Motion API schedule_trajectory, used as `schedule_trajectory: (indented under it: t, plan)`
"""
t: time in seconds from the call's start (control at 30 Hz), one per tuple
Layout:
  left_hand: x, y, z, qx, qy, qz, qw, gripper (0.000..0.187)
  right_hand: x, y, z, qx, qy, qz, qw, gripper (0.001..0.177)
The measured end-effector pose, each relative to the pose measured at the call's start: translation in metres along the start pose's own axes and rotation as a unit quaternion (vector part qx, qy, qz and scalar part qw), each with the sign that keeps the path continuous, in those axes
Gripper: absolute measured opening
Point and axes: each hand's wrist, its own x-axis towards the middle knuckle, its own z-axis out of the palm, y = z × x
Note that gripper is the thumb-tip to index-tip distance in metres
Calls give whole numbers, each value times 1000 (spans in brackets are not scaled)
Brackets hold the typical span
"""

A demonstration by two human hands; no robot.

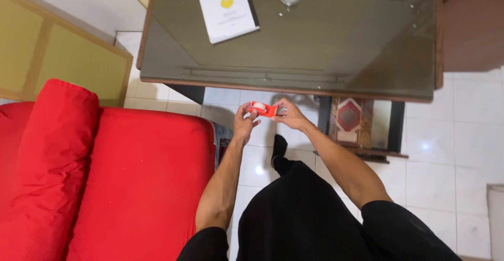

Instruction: The person places several items from a glass-topped table into a drawer, including a patterned book, a red tape dispenser, a glass jar, and a document. The person then wipes the table surface with a cloth.

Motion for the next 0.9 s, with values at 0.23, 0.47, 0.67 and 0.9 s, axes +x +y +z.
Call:
schedule_trajectory:
  t: [0.23, 0.47, 0.67, 0.9]
  plan:
    - [-80, -50, 36, -43, -22, -43, 998, 47, -104, 32, 9, -45, -6, 8, 999, 50]
    - [-101, -100, 80, -52, 16, -55, 997, 59, -163, 47, -18, -95, 62, 22, 993, 53]
    - [-101, -114, 129, -27, -17, -50, 998, 61, -196, 70, -57, -87, 133, -16, 987, 57]
    - [-103, -128, 222, 18, -37, -59, 997, 56, -241, 90, -132, -147, 158, -18, 976, 79]
